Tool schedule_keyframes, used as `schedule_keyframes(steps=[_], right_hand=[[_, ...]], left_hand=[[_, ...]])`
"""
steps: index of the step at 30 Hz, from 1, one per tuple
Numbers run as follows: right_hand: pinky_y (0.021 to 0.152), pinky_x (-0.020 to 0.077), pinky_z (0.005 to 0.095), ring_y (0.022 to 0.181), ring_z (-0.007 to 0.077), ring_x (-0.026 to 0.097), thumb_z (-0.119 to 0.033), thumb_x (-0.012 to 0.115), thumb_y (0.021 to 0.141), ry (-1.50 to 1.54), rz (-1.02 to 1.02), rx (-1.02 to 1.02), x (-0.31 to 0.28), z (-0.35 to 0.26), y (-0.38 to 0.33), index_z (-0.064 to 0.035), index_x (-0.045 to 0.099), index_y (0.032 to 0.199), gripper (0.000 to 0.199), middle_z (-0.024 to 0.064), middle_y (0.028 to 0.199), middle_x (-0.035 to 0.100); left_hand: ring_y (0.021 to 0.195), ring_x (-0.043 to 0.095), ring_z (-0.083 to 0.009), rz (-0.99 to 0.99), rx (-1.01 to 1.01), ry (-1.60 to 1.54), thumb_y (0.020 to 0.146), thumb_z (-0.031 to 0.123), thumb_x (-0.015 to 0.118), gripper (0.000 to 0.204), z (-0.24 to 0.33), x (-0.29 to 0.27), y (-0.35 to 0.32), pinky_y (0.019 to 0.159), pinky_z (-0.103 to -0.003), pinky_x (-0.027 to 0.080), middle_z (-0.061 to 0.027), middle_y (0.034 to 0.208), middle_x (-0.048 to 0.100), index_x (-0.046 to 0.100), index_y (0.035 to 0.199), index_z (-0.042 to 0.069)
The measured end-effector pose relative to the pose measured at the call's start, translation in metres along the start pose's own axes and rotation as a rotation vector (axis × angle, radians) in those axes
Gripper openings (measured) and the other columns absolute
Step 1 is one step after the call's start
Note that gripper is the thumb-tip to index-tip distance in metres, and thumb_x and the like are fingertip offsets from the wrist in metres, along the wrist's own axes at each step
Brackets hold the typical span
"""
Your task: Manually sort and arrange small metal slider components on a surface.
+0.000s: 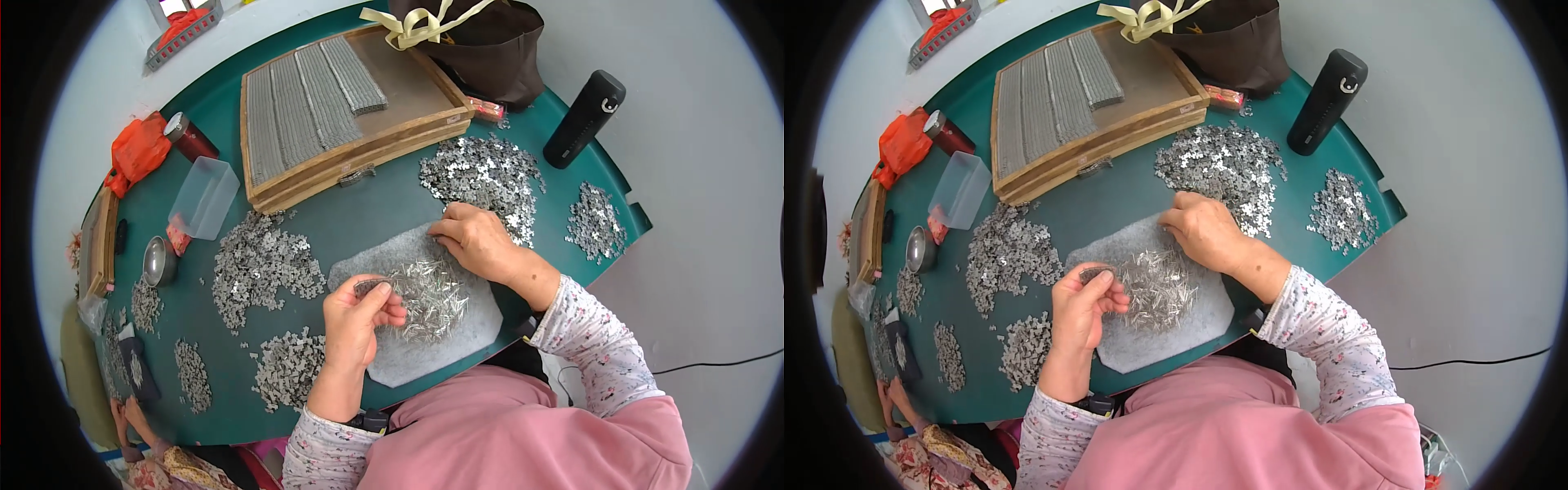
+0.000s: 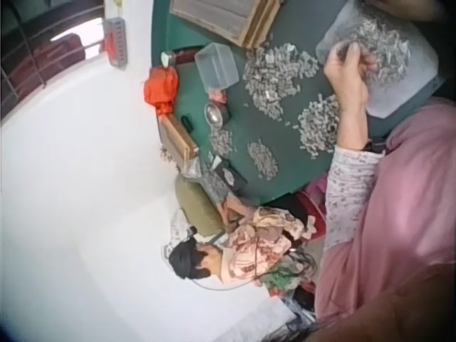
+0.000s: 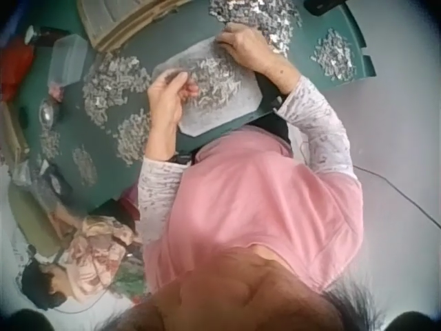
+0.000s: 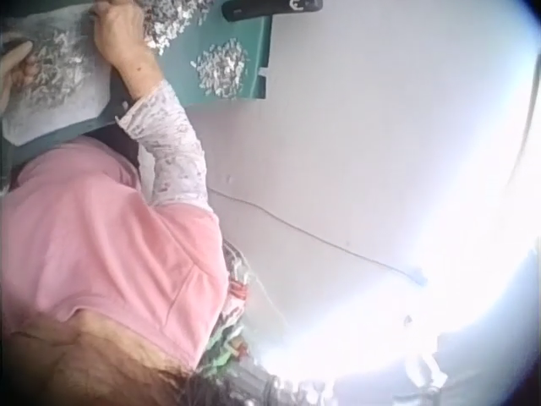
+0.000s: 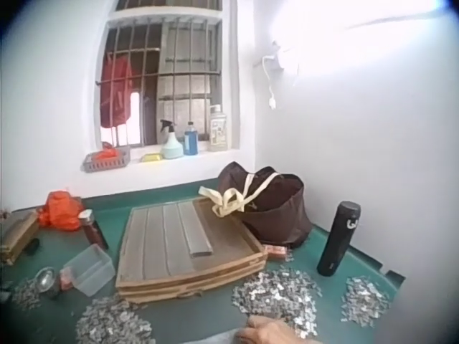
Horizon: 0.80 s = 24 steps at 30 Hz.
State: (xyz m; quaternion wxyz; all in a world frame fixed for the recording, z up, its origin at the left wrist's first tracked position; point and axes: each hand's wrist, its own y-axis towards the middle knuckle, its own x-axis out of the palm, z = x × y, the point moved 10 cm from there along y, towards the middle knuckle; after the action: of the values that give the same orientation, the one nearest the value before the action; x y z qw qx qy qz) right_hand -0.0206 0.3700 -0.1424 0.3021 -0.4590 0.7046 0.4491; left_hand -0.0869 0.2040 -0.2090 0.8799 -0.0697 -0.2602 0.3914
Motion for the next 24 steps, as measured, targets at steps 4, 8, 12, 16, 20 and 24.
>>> schedule_keyframes(steps=[4, 8, 12, 16, 20, 24], right_hand=[[0.07, 0.0498, 0.0406, 0.082, 0.0321, 0.059, -0.005, 0.058, 0.076, -0.127, -0.042, 0.004, 0.01, -0.003, -0.002, -0.0025, 0.062, 0.084, 0.009, 0.0127, 0.082, 0.057], [0.069, 0.0496, 0.0412, 0.079, 0.0325, 0.06, -0.004, 0.059, 0.076, -0.187, -0.071, 0.002, 0.009, -0.01, -0.001, -0.0019, 0.058, 0.083, 0.008, 0.0128, 0.082, 0.057], [0.065, 0.0493, 0.0358, 0.073, 0.0262, 0.061, -0.005, 0.063, 0.077, 0.153, -0.007, 0.048, 0.006, -0.008, -0.013, -0.0005, 0.055, 0.09, 0.015, 0.0107, 0.08, 0.059], [0.064, 0.045, 0.0224, 0.072, 0.0052, 0.051, -0.007, 0.061, 0.084, 1.081, -0.179, 0.418, 0.041, 0.001, -0.037, -0.0015, 0.057, 0.098, 0.015, -0.0016, 0.078, 0.056], [0.064, 0.0439, 0.0201, 0.073, 0.0036, 0.05, -0.006, 0.06, 0.086, 1.205, -0.169, 0.388, 0.042, -0.016, -0.044, -0.0023, 0.057, 0.099, 0.015, -0.003, 0.08, 0.055], [0.065, 0.0456, 0.0214, 0.074, 0.0043, 0.052, -0.004, 0.058, 0.084, 1.232, -0.103, 0.381, 0.039, -0.015, -0.052, -0.0009, 0.057, 0.099, 0.015, -0.0018, 0.079, 0.056]], left_hand=[[0.06, 0.065, -0.0208, -0.043, -0.024, -0.024, 0.086, 0.006, 0.062, 0.011, -0.001, 0.007, 0.0, 0.052, -0.031, 0.056, -0.0132, 0.076, 0.064, 0.06, 0.092, -0.003], [0.061, 0.066, -0.0204, -0.068, -0.029, -0.051, 0.087, 0.005, 0.062, 0.011, -0.005, 0.01, 0.002, 0.053, -0.029, 0.057, -0.014, 0.077, 0.065, 0.061, 0.093, -0.004], [0.063, 0.066, -0.0221, -0.071, -0.005, -0.056, 0.086, 0.007, 0.064, 0.015, -0.008, 0.014, -0.003, 0.054, -0.031, 0.058, -0.0148, 0.078, 0.065, 0.061, 0.095, -0.004], [0.064, 0.067, -0.0223, -0.032, 0.01, -0.091, 0.086, 0.008, 0.064, 0.017, -0.012, 0.022, -0.007, 0.055, -0.031, 0.058, -0.0145, 0.079, 0.066, 0.061, 0.098, -0.004], [0.065, 0.067, -0.0224, -0.053, 0.032, -0.148, 0.087, 0.008, 0.063, 0.016, -0.016, 0.038, -0.014, 0.056, -0.031, 0.058, -0.0137, 0.079, 0.066, 0.061, 0.098, -0.004], [0.066, 0.067, -0.0223, -0.047, 0.04, -0.162, 0.087, 0.008, 0.063, 0.017, -0.019, 0.044, -0.019, 0.057, -0.032, 0.058, -0.0131, 0.08, 0.066, 0.061, 0.1, -0.003]])
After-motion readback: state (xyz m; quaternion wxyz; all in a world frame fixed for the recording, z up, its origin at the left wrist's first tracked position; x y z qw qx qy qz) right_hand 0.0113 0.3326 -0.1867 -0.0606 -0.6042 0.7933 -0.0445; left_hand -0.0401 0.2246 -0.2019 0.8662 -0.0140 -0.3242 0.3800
